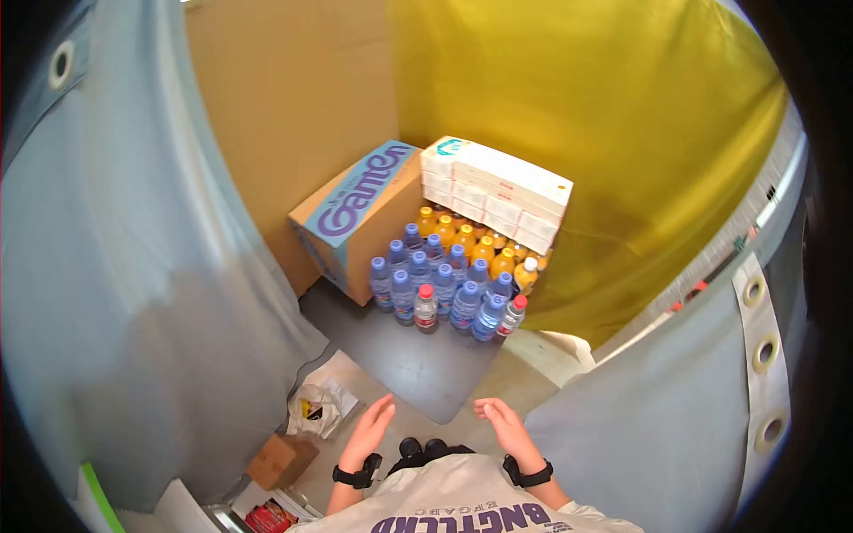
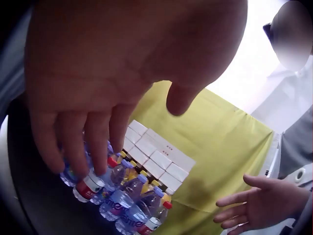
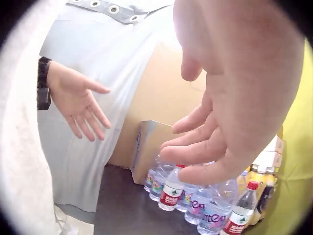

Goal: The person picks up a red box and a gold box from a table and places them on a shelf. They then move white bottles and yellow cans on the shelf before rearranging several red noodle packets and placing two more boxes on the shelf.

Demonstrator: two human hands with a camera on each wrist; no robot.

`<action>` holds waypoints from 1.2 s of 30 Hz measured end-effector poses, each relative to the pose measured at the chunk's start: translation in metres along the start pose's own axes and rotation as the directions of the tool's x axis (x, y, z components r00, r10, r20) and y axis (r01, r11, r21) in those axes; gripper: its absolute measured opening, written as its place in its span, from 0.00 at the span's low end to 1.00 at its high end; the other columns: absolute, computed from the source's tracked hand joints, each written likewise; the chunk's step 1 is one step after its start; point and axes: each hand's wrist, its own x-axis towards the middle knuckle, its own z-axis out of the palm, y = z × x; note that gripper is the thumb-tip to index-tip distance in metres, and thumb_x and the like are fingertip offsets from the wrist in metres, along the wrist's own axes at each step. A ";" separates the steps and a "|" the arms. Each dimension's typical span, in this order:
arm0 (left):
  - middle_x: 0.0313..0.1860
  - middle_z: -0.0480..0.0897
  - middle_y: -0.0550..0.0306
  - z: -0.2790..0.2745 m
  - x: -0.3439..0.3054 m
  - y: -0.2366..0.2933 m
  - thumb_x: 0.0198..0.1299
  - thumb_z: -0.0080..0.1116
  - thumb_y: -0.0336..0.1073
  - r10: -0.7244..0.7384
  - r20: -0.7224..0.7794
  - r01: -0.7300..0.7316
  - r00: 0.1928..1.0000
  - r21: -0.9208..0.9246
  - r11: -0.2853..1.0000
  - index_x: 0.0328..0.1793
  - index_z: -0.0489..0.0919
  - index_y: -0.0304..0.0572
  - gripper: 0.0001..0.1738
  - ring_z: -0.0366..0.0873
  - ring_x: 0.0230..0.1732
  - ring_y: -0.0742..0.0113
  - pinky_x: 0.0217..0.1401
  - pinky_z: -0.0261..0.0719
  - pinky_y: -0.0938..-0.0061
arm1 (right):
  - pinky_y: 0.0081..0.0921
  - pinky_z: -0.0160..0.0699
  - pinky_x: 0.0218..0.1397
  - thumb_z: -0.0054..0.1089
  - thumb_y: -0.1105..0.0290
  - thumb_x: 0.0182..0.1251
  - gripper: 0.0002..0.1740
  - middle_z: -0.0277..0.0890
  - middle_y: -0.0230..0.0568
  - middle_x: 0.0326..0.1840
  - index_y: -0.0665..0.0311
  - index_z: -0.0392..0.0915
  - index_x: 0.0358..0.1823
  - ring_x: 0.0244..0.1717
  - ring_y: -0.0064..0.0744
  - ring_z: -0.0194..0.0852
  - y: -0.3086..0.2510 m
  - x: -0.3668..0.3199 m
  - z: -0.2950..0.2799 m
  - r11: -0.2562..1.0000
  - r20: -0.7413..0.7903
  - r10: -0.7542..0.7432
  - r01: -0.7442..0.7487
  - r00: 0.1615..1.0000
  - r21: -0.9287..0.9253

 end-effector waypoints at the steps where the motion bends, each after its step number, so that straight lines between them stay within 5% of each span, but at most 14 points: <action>1: 0.62 0.70 0.47 0.004 0.008 0.007 0.66 0.44 0.44 -0.003 0.031 0.002 1.000 0.008 1.000 0.66 0.64 0.36 0.26 0.64 0.64 0.58 0.66 0.60 0.69 | 0.25 0.68 0.53 0.43 0.60 0.70 0.18 0.76 0.42 0.44 0.67 0.72 0.50 0.46 0.28 0.72 0.004 -0.004 -0.003 1.000 -0.009 0.028 -0.028 1.000 -0.009; 3: 0.67 0.63 0.47 0.014 0.017 0.014 0.69 0.35 0.49 0.200 0.101 -0.207 0.975 0.072 0.976 0.68 0.62 0.38 0.28 0.53 0.71 0.53 0.71 0.49 0.65 | 0.24 0.68 0.53 0.43 0.60 0.70 0.18 0.76 0.42 0.44 0.67 0.72 0.50 0.47 0.28 0.72 0.004 -0.012 -0.009 0.998 -0.087 0.051 -0.053 0.995 -0.026; 6: 0.72 0.55 0.48 0.025 0.022 0.014 0.70 0.24 0.51 0.260 0.189 -0.288 0.947 0.142 0.947 0.71 0.56 0.39 0.31 0.41 0.75 0.50 0.74 0.40 0.63 | 0.24 0.68 0.53 0.44 0.61 0.70 0.17 0.77 0.42 0.44 0.67 0.72 0.50 0.49 0.28 0.72 0.015 -0.021 -0.020 0.996 -0.147 0.086 -0.088 0.985 -0.008; 13: 0.74 0.48 0.47 0.036 0.019 0.002 0.67 0.14 0.61 0.109 0.252 -0.116 0.961 0.013 0.993 0.73 0.48 0.39 0.39 0.37 0.75 0.51 0.74 0.34 0.63 | 0.24 0.69 0.52 0.41 0.63 0.71 0.17 0.76 0.41 0.42 0.69 0.72 0.49 0.45 0.28 0.73 0.028 -0.013 -0.026 0.994 -0.168 0.110 -0.106 0.980 0.035; 19: 0.73 0.49 0.41 0.071 0.053 0.029 0.62 0.11 0.68 0.106 0.222 -0.107 0.969 -0.011 0.994 0.74 0.46 0.41 0.45 0.42 0.74 0.50 0.73 0.39 0.59 | 0.24 0.68 0.54 0.44 0.65 0.70 0.16 0.76 0.42 0.44 0.69 0.71 0.50 0.49 0.29 0.72 0.019 0.016 -0.063 0.988 -0.108 0.150 -0.152 0.983 -0.005; 25: 0.72 0.50 0.40 0.164 0.116 0.065 0.64 0.17 0.65 0.147 0.253 -0.136 0.956 -0.057 0.989 0.74 0.45 0.38 0.43 0.46 0.73 0.49 0.72 0.44 0.60 | 0.26 0.71 0.51 0.49 0.61 0.67 0.18 0.76 0.47 0.45 0.67 0.72 0.50 0.48 0.36 0.75 0.003 0.046 -0.160 0.989 -0.152 0.001 -0.023 0.988 -0.144; 30: 0.72 0.51 0.40 0.257 0.174 0.094 0.69 0.33 0.43 0.309 0.258 -0.283 0.915 -0.135 0.950 0.73 0.46 0.37 0.30 0.48 0.73 0.51 0.73 0.44 0.65 | 0.24 0.72 0.47 0.51 0.64 0.66 0.15 0.78 0.44 0.41 0.67 0.73 0.48 0.43 0.30 0.75 0.018 0.060 -0.263 0.991 -0.313 -0.050 0.007 0.948 -0.136; 36: 0.70 0.56 0.41 0.317 0.206 0.130 0.66 0.39 0.37 0.378 0.181 -0.378 0.908 -0.034 0.925 0.73 0.48 0.37 0.31 0.54 0.70 0.52 0.71 0.50 0.65 | 0.21 0.71 0.44 0.51 0.66 0.66 0.13 0.78 0.39 0.40 0.66 0.74 0.47 0.37 0.24 0.72 0.038 0.074 -0.347 0.998 -0.369 -0.009 -0.012 0.929 -0.056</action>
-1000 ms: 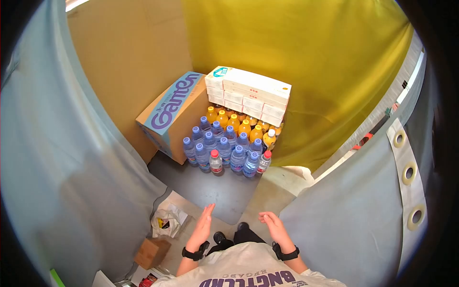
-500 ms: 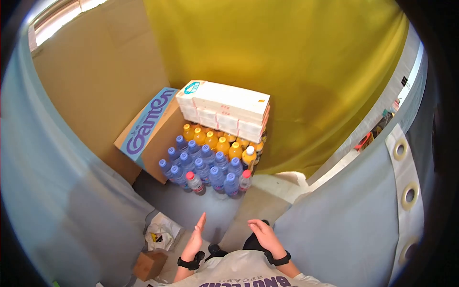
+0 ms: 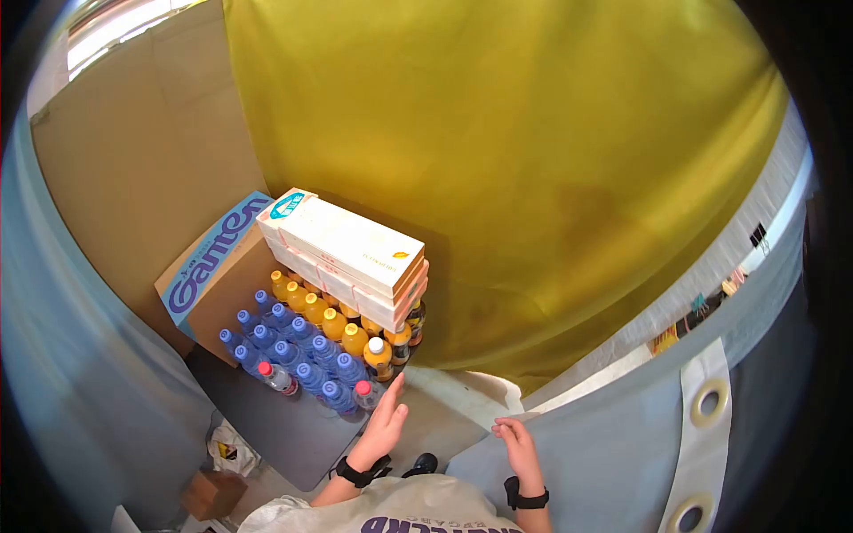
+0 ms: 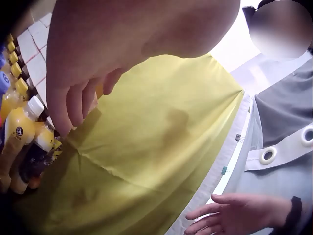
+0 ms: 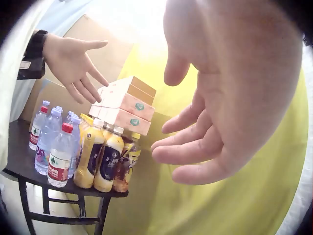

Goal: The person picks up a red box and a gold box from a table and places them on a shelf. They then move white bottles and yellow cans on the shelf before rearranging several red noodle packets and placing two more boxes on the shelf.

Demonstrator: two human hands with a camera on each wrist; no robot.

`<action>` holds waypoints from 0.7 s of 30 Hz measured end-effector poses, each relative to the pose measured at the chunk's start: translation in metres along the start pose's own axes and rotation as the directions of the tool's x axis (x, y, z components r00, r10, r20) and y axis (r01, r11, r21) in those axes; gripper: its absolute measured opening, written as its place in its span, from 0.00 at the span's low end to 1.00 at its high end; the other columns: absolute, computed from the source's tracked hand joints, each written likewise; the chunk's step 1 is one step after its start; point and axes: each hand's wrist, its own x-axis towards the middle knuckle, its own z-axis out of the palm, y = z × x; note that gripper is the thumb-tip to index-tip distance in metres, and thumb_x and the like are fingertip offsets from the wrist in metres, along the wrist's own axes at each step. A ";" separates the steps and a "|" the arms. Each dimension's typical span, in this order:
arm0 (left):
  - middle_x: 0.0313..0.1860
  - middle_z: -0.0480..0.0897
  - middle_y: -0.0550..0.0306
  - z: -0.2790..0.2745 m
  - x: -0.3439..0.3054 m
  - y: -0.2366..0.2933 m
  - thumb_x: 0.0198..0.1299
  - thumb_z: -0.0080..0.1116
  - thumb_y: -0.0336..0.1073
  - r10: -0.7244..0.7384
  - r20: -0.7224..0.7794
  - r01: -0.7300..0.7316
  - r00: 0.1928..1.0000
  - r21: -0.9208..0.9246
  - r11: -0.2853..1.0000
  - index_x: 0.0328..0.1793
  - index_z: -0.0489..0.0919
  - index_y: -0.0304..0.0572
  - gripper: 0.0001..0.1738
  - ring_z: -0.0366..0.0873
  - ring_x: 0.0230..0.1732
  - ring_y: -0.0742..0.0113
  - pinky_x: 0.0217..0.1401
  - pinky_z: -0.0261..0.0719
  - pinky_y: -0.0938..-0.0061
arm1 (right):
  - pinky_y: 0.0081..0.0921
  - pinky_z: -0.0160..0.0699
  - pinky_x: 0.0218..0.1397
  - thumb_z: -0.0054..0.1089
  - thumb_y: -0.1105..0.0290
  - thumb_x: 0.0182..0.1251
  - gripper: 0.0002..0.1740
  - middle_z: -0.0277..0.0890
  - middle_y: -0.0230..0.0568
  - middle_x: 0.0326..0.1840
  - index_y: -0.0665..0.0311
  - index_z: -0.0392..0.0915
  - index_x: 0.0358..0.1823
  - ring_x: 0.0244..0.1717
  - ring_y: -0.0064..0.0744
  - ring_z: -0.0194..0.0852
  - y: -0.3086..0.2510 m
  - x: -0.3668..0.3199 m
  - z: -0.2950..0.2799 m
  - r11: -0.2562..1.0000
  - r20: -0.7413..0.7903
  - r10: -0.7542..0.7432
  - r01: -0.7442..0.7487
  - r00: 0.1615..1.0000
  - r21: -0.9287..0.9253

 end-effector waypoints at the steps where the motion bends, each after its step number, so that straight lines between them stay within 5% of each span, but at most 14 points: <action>1: 0.69 0.58 0.42 0.004 0.005 0.000 0.65 0.39 0.36 0.014 -0.026 -0.013 1.000 0.021 1.000 0.72 0.49 0.37 0.30 0.56 0.69 0.52 0.70 0.52 0.65 | 0.21 0.71 0.44 0.51 0.66 0.66 0.14 0.78 0.39 0.39 0.66 0.74 0.47 0.37 0.24 0.72 0.003 0.006 -0.004 1.000 0.007 0.020 -0.020 1.000 -0.011; 7: 0.65 0.62 0.44 0.009 0.039 -0.005 0.65 0.40 0.33 -0.097 -0.201 0.073 0.975 -0.125 0.989 0.70 0.54 0.38 0.27 0.61 0.66 0.57 0.67 0.58 0.66 | 0.20 0.71 0.43 0.53 0.65 0.65 0.14 0.78 0.39 0.38 0.66 0.74 0.47 0.37 0.24 0.73 -0.001 0.043 0.018 1.000 0.118 0.028 -0.029 0.993 0.000; 13: 0.62 0.65 0.47 -0.035 0.084 0.019 0.63 0.42 0.34 0.004 -0.473 -0.091 0.881 -0.162 0.983 0.67 0.58 0.34 0.26 0.63 0.64 0.58 0.66 0.59 0.67 | 0.22 0.72 0.45 0.54 0.67 0.64 0.14 0.78 0.40 0.40 0.67 0.74 0.47 0.42 0.25 0.74 -0.035 0.093 0.059 1.000 0.233 0.006 -0.007 0.973 0.000; 21: 0.60 0.66 0.50 -0.063 0.110 0.024 0.53 0.51 0.25 -0.007 -0.582 -0.063 0.813 -0.100 0.993 0.63 0.64 0.37 0.27 0.65 0.61 0.61 0.60 0.66 0.70 | 0.25 0.68 0.52 0.53 0.73 0.59 0.17 0.75 0.41 0.47 0.68 0.70 0.50 0.47 0.30 0.71 -0.099 0.168 0.085 0.946 0.143 -0.316 0.299 0.938 0.128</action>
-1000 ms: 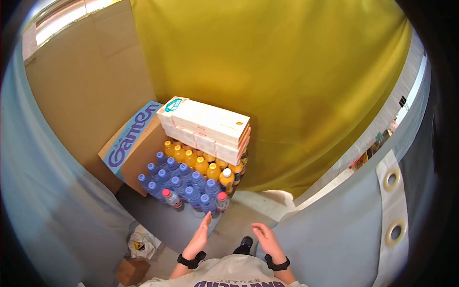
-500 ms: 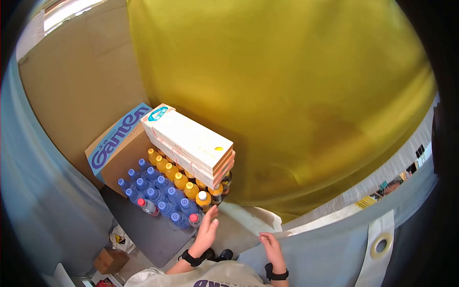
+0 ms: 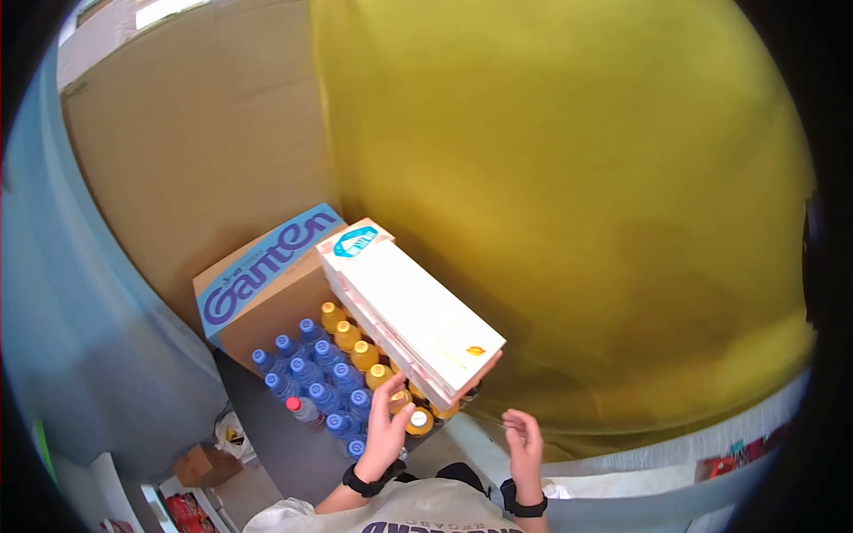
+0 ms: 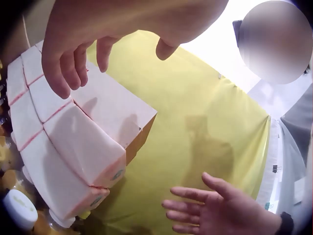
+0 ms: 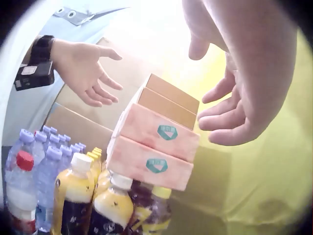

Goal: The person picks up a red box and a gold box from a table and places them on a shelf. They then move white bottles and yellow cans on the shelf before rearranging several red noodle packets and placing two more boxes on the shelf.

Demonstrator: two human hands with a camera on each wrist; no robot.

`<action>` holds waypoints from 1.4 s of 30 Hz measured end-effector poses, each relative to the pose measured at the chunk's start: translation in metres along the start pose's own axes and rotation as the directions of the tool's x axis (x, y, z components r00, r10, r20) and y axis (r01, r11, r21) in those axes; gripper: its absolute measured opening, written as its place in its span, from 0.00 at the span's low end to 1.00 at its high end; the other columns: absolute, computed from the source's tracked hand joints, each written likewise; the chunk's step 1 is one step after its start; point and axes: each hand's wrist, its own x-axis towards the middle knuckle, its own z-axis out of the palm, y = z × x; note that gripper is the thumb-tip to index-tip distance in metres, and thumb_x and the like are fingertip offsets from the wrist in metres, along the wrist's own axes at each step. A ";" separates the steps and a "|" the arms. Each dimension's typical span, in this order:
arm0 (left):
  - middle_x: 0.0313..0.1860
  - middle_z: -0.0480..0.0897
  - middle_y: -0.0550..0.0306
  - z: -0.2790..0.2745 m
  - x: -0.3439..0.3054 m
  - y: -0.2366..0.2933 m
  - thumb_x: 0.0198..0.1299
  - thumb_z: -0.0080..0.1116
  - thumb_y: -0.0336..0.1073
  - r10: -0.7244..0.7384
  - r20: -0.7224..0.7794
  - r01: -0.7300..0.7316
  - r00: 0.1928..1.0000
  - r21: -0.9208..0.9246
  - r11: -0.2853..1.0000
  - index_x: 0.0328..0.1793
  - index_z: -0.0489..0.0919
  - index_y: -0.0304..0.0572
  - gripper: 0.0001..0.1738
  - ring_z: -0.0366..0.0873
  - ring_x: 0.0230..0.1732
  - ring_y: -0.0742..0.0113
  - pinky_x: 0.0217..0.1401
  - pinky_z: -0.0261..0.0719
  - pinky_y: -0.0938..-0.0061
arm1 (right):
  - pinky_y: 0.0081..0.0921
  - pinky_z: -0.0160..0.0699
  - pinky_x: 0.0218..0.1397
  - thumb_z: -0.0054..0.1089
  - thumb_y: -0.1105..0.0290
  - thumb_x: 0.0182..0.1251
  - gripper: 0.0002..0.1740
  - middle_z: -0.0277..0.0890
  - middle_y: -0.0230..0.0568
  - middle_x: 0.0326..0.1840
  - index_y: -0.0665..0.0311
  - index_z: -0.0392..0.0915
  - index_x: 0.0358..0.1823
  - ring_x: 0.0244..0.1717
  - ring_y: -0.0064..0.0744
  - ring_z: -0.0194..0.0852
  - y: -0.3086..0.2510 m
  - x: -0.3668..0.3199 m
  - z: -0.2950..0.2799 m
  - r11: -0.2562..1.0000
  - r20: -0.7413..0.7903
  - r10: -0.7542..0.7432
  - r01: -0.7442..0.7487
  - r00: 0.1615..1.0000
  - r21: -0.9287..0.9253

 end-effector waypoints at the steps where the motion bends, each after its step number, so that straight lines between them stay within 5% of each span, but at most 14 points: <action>1: 0.59 0.67 0.50 -0.003 -0.001 0.001 0.53 0.52 0.26 0.022 0.008 -0.023 1.000 0.067 0.997 0.62 0.66 0.37 0.27 0.65 0.60 0.60 0.59 0.67 0.70 | 0.26 0.66 0.54 0.53 0.72 0.58 0.19 0.73 0.42 0.50 0.68 0.69 0.51 0.49 0.31 0.70 -0.008 0.008 0.003 1.000 -0.012 -0.019 0.019 1.000 0.008; 10: 0.62 0.63 0.49 0.030 -0.007 0.004 0.54 0.56 0.31 0.027 -0.199 0.012 0.980 0.194 0.981 0.64 0.63 0.39 0.30 0.62 0.63 0.56 0.60 0.67 0.66 | 0.30 0.57 0.60 0.52 0.60 0.58 0.29 0.66 0.44 0.58 0.67 0.65 0.60 0.59 0.36 0.61 -0.033 0.106 0.020 0.980 0.112 -0.197 0.197 0.974 0.015; 16: 0.66 0.57 0.41 0.072 0.005 -0.003 0.53 0.60 0.37 0.147 -0.408 0.026 0.901 0.389 0.921 0.69 0.55 0.37 0.39 0.54 0.68 0.48 0.68 0.54 0.59 | 0.33 0.54 0.65 0.53 0.68 0.60 0.21 0.65 0.45 0.57 0.69 0.71 0.54 0.62 0.40 0.57 -0.036 0.159 0.018 0.941 0.501 -0.270 0.336 0.822 -0.045; 20: 0.70 0.48 0.32 0.108 0.003 0.014 0.53 0.60 0.48 0.252 -0.339 0.061 0.907 0.695 0.716 0.72 0.46 0.34 0.48 0.45 0.71 0.36 0.71 0.44 0.54 | 0.40 0.53 0.64 0.57 0.70 0.54 0.23 0.67 0.45 0.54 0.69 0.71 0.53 0.60 0.46 0.56 -0.031 0.162 0.017 0.809 0.565 -0.400 0.568 0.722 -0.153; 21: 0.72 0.41 0.31 0.111 0.002 0.006 0.53 0.59 0.55 0.232 -0.343 0.057 0.910 0.659 0.750 0.74 0.44 0.37 0.52 0.37 0.73 0.36 0.72 0.40 0.54 | 0.42 0.52 0.63 0.58 0.69 0.53 0.23 0.67 0.45 0.52 0.69 0.70 0.51 0.59 0.48 0.57 -0.028 0.162 0.017 0.794 0.559 -0.431 0.591 0.709 -0.138; 26: 0.72 0.44 0.34 0.119 -0.017 0.015 0.55 0.55 0.54 0.230 -0.453 0.190 0.861 0.706 0.683 0.73 0.46 0.37 0.48 0.37 0.74 0.40 0.72 0.40 0.56 | 0.38 0.54 0.60 0.58 0.63 0.54 0.23 0.64 0.46 0.49 0.69 0.68 0.49 0.55 0.43 0.58 -0.006 0.168 0.009 0.774 0.611 -0.495 0.633 0.618 -0.013; 28: 0.71 0.49 0.34 0.122 -0.031 0.006 0.58 0.53 0.52 0.208 -0.478 0.074 0.853 0.505 0.860 0.73 0.47 0.35 0.45 0.38 0.74 0.44 0.72 0.40 0.58 | 0.33 0.57 0.55 0.57 0.64 0.54 0.23 0.63 0.44 0.48 0.68 0.66 0.49 0.51 0.39 0.58 -0.009 0.159 0.007 0.840 0.652 -0.454 0.536 0.607 0.086; 30: 0.69 0.55 0.37 0.128 -0.041 0.002 0.60 0.52 0.45 0.225 -0.563 0.071 0.795 0.454 0.888 0.71 0.50 0.34 0.39 0.50 0.71 0.52 0.70 0.50 0.62 | 0.30 0.58 0.50 0.56 0.65 0.53 0.23 0.61 0.43 0.48 0.67 0.65 0.49 0.48 0.36 0.57 -0.015 0.154 0.006 0.809 0.721 -0.455 0.581 0.523 0.088; 31: 0.67 0.58 0.41 0.129 -0.044 -0.001 0.61 0.52 0.41 0.138 -0.653 -0.083 0.745 0.115 0.990 0.71 0.50 0.34 0.38 0.56 0.68 0.56 0.67 0.55 0.66 | 0.29 0.58 0.49 0.56 0.66 0.52 0.24 0.61 0.43 0.49 0.67 0.64 0.50 0.47 0.35 0.57 -0.018 0.149 0.008 0.793 0.740 -0.481 0.593 0.471 0.138; 32: 0.64 0.61 0.45 0.128 -0.047 -0.003 0.61 0.53 0.37 0.032 -0.703 -0.261 0.711 -0.222 0.939 0.71 0.50 0.35 0.36 0.62 0.64 0.61 0.64 0.61 0.69 | 0.28 0.58 0.47 0.57 0.67 0.50 0.24 0.60 0.44 0.49 0.67 0.64 0.50 0.46 0.35 0.57 -0.019 0.145 0.011 0.777 0.753 -0.507 0.600 0.420 0.189; 33: 0.59 0.64 0.52 0.127 -0.055 0.006 0.60 0.52 0.30 -0.024 -0.741 -0.284 0.671 -0.287 0.915 0.70 0.49 0.35 0.35 0.66 0.58 0.69 0.59 0.67 0.75 | 0.28 0.60 0.49 0.56 0.70 0.47 0.26 0.59 0.44 0.50 0.67 0.63 0.50 0.48 0.36 0.57 -0.019 0.141 0.015 0.759 0.765 -0.528 0.608 0.368 0.232; 36: 0.57 0.64 0.52 0.114 -0.086 -0.001 0.57 0.52 0.26 -0.057 -0.731 -0.322 0.680 -0.368 0.872 0.71 0.47 0.35 0.38 0.66 0.58 0.68 0.59 0.66 0.74 | 0.30 0.61 0.53 0.55 0.73 0.45 0.27 0.58 0.44 0.51 0.67 0.63 0.50 0.51 0.36 0.58 -0.029 0.124 0.020 0.799 0.824 -0.480 0.539 0.302 0.268; 37: 0.60 0.63 0.52 0.111 -0.095 0.000 0.53 0.54 0.23 -0.070 -0.743 -0.382 0.666 -0.420 0.823 0.72 0.45 0.35 0.42 0.65 0.59 0.67 0.61 0.65 0.74 | 0.31 0.60 0.58 0.53 0.75 0.44 0.27 0.58 0.45 0.51 0.68 0.62 0.51 0.54 0.37 0.58 -0.031 0.113 0.024 0.886 0.844 -0.426 0.340 0.325 0.316; 42: 0.65 0.59 0.53 0.094 -0.149 0.021 0.49 0.61 0.26 -0.039 -0.752 -0.372 0.658 -0.370 0.851 0.73 0.45 0.35 0.47 0.62 0.63 0.64 0.66 0.60 0.69 | 0.34 0.58 0.60 0.53 0.76 0.46 0.29 0.58 0.48 0.54 0.70 0.62 0.55 0.55 0.39 0.58 -0.030 0.082 0.056 0.899 0.896 -0.418 0.211 0.147 0.385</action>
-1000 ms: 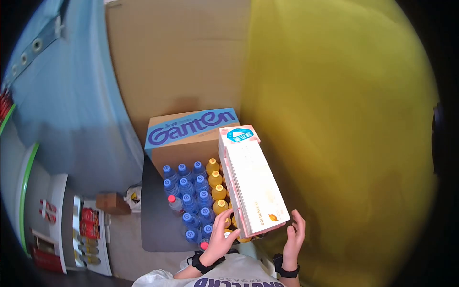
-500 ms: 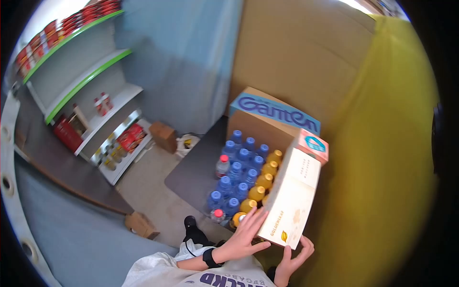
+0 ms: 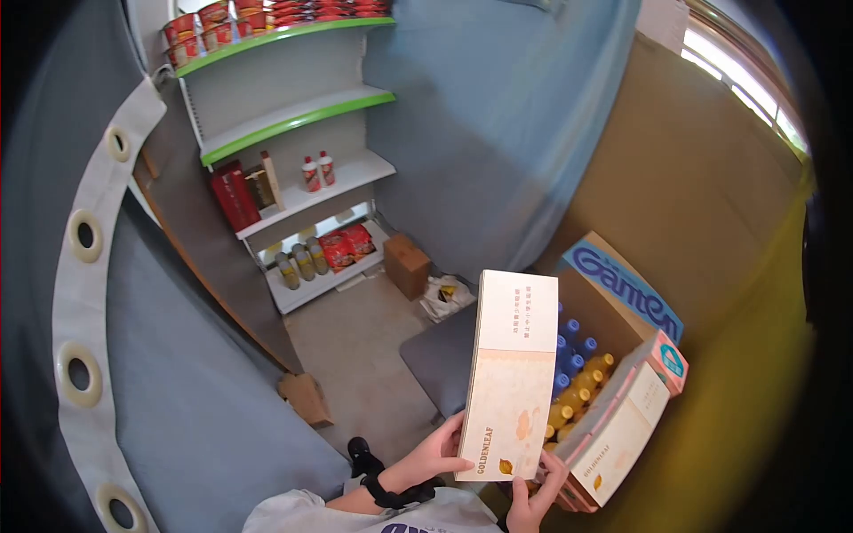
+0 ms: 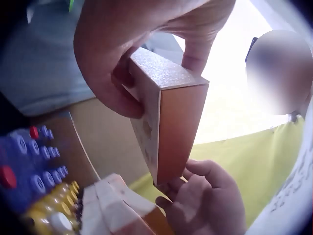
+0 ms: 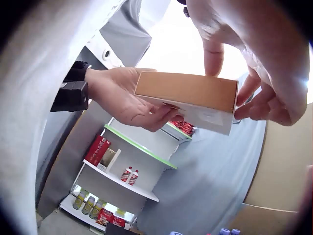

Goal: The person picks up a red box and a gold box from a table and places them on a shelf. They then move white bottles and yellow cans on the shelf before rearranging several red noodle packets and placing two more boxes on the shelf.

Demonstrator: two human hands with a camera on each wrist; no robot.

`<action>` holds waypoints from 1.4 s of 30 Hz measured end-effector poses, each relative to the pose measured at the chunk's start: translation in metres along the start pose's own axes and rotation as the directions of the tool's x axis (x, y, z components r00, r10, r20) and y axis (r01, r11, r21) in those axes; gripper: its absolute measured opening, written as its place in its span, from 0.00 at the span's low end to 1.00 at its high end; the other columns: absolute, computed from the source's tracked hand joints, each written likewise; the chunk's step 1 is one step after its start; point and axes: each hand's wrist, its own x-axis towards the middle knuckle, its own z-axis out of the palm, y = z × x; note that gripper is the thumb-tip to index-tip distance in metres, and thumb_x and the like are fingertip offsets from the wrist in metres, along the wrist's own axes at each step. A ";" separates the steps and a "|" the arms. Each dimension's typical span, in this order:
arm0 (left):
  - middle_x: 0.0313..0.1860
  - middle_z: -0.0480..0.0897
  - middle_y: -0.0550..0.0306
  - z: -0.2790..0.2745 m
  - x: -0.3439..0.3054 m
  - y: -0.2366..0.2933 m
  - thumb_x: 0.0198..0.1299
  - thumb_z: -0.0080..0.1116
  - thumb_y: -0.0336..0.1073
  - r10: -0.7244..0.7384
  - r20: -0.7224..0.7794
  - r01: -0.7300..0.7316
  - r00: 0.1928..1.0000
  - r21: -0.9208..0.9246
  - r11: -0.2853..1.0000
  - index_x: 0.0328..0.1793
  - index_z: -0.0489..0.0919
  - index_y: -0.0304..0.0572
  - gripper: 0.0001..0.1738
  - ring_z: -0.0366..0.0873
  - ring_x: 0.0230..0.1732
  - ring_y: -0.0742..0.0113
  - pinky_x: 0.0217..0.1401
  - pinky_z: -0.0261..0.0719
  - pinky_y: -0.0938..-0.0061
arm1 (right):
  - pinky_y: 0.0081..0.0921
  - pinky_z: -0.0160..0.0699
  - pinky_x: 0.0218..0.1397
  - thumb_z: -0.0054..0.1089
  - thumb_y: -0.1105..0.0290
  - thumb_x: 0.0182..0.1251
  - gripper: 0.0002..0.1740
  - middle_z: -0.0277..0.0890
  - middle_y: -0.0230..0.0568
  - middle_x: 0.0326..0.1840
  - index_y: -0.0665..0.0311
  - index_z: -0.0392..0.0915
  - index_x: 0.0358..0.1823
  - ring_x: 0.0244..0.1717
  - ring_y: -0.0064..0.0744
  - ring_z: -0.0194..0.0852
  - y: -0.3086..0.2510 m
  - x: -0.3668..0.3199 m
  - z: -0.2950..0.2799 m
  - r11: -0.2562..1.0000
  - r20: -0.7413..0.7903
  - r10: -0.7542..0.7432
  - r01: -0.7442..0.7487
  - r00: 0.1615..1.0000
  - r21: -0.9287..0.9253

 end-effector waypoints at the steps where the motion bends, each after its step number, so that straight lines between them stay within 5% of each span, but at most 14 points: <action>1: 0.67 0.57 0.54 -0.005 -0.007 0.010 0.49 0.61 0.26 0.065 -0.031 -0.060 0.997 0.130 0.990 0.73 0.45 0.35 0.47 0.58 0.66 0.64 0.68 0.56 0.69 | 0.36 0.55 0.62 0.53 0.76 0.47 0.30 0.59 0.48 0.55 0.70 0.61 0.56 0.56 0.40 0.58 0.001 0.007 0.008 0.981 0.098 -0.062 0.078 0.993 -0.178; 2: 0.68 0.55 0.54 -0.010 -0.016 0.020 0.50 0.60 0.26 0.129 -0.054 -0.111 0.990 0.257 0.960 0.72 0.45 0.35 0.47 0.53 0.69 0.65 0.70 0.52 0.68 | 0.37 0.52 0.64 0.54 0.75 0.47 0.32 0.59 0.49 0.56 0.70 0.60 0.58 0.57 0.41 0.58 -0.002 0.012 0.019 0.924 0.202 -0.105 0.171 0.974 -0.343; 4: 0.69 0.53 0.54 -0.022 -0.033 0.040 0.51 0.61 0.27 0.170 -0.082 -0.120 0.982 0.421 0.899 0.72 0.45 0.36 0.47 0.52 0.69 0.64 0.70 0.53 0.67 | 0.38 0.46 0.67 0.56 0.71 0.49 0.36 0.59 0.50 0.60 0.71 0.57 0.62 0.62 0.43 0.55 -0.015 0.019 0.046 0.942 0.233 -0.031 0.107 0.972 -0.317; 8: 0.70 0.50 0.48 -0.044 -0.059 0.057 0.52 0.63 0.35 0.314 0.011 -0.233 0.949 0.693 0.682 0.72 0.48 0.40 0.46 0.52 0.70 0.58 0.67 0.61 0.65 | 0.37 0.47 0.68 0.57 0.60 0.55 0.39 0.55 0.51 0.64 0.74 0.53 0.64 0.67 0.42 0.52 -0.035 0.028 0.096 0.983 0.327 -0.155 0.114 0.932 0.142; 10: 0.72 0.47 0.47 -0.052 -0.066 0.072 0.52 0.64 0.37 0.302 0.089 -0.276 0.949 0.698 0.661 0.73 0.47 0.42 0.47 0.51 0.71 0.55 0.66 0.62 0.64 | 0.35 0.54 0.65 0.54 0.50 0.60 0.42 0.57 0.50 0.62 0.74 0.52 0.64 0.63 0.39 0.56 -0.025 0.029 0.124 0.958 0.565 -0.174 0.006 0.807 0.287; 11: 0.73 0.45 0.47 -0.056 -0.068 0.078 0.52 0.64 0.38 0.285 0.101 -0.268 0.953 0.720 0.641 0.73 0.47 0.42 0.48 0.50 0.71 0.54 0.66 0.62 0.63 | 0.33 0.60 0.61 0.48 0.41 0.61 0.45 0.59 0.49 0.61 0.74 0.51 0.64 0.60 0.37 0.59 -0.025 0.025 0.139 0.959 0.579 -0.148 -0.028 0.802 0.283; 19: 0.74 0.45 0.47 -0.123 -0.100 0.129 0.54 0.60 0.41 0.297 0.080 -0.274 0.951 0.660 0.699 0.74 0.44 0.42 0.47 0.45 0.74 0.56 0.70 0.57 0.60 | 0.32 0.57 0.62 0.35 0.29 0.58 0.54 0.56 0.49 0.62 0.73 0.45 0.67 0.62 0.37 0.58 -0.079 0.035 0.229 0.892 0.590 -0.180 -0.122 0.787 0.436; 22: 0.74 0.47 0.48 -0.148 -0.112 0.139 0.56 0.57 0.46 0.327 0.082 -0.309 0.941 0.596 0.741 0.74 0.44 0.41 0.46 0.44 0.74 0.56 0.71 0.54 0.59 | 0.34 0.52 0.66 0.33 0.29 0.59 0.53 0.52 0.54 0.66 0.74 0.46 0.67 0.66 0.41 0.53 -0.074 0.036 0.257 0.852 0.584 -0.224 -0.134 0.780 0.506; 24: 0.74 0.46 0.48 -0.153 -0.119 0.142 0.57 0.56 0.49 0.371 0.001 -0.317 0.929 0.522 0.792 0.74 0.43 0.41 0.47 0.44 0.74 0.56 0.71 0.53 0.59 | 0.32 0.58 0.64 0.32 0.30 0.60 0.51 0.57 0.49 0.64 0.70 0.47 0.68 0.66 0.38 0.55 -0.075 0.033 0.270 0.887 0.667 -0.016 -0.297 0.745 0.352; 26: 0.74 0.46 0.48 -0.161 -0.126 0.139 0.57 0.56 0.51 0.402 -0.088 -0.327 0.911 0.439 0.837 0.74 0.43 0.40 0.47 0.43 0.75 0.56 0.71 0.52 0.59 | 0.31 0.57 0.65 0.38 0.36 0.63 0.46 0.52 0.48 0.66 0.70 0.47 0.67 0.66 0.35 0.52 -0.095 0.031 0.290 0.750 0.660 -0.212 -0.313 0.721 0.583; 28: 0.74 0.45 0.47 -0.167 -0.128 0.137 0.58 0.55 0.53 0.345 -0.192 -0.202 0.919 0.522 0.829 0.74 0.42 0.39 0.48 0.42 0.75 0.56 0.71 0.51 0.59 | 0.37 0.37 0.73 0.36 0.37 0.65 0.48 0.37 0.59 0.73 0.75 0.41 0.68 0.74 0.46 0.37 -0.089 0.034 0.299 0.909 0.681 -0.203 -0.123 0.703 0.399; 34: 0.74 0.44 0.47 -0.202 -0.127 0.133 0.57 0.56 0.45 0.365 -0.275 -0.156 0.890 0.568 0.808 0.75 0.39 0.41 0.48 0.41 0.75 0.55 0.72 0.50 0.59 | 0.36 0.45 0.71 0.38 0.44 0.68 0.43 0.42 0.55 0.73 0.73 0.42 0.70 0.72 0.46 0.44 -0.060 0.044 0.334 0.876 0.861 -0.022 -0.405 0.508 0.262; 37: 0.74 0.42 0.47 -0.219 -0.117 0.148 0.55 0.57 0.45 0.421 -0.319 -0.112 0.849 0.670 0.734 0.75 0.38 0.41 0.50 0.39 0.75 0.54 0.72 0.50 0.59 | 0.35 0.49 0.69 0.35 0.49 0.71 0.37 0.47 0.55 0.71 0.72 0.46 0.69 0.70 0.47 0.49 -0.057 0.062 0.363 0.956 0.862 -0.078 -0.207 0.501 0.207; 42: 0.74 0.40 0.47 -0.254 -0.093 0.173 0.51 0.60 0.50 0.548 -0.354 -0.116 0.758 0.754 0.646 0.75 0.37 0.42 0.55 0.37 0.75 0.53 0.71 0.50 0.56 | 0.31 0.55 0.66 0.33 0.60 0.71 0.29 0.56 0.56 0.66 0.71 0.50 0.68 0.66 0.46 0.56 -0.070 0.111 0.417 0.963 0.890 -0.128 -0.158 0.438 0.216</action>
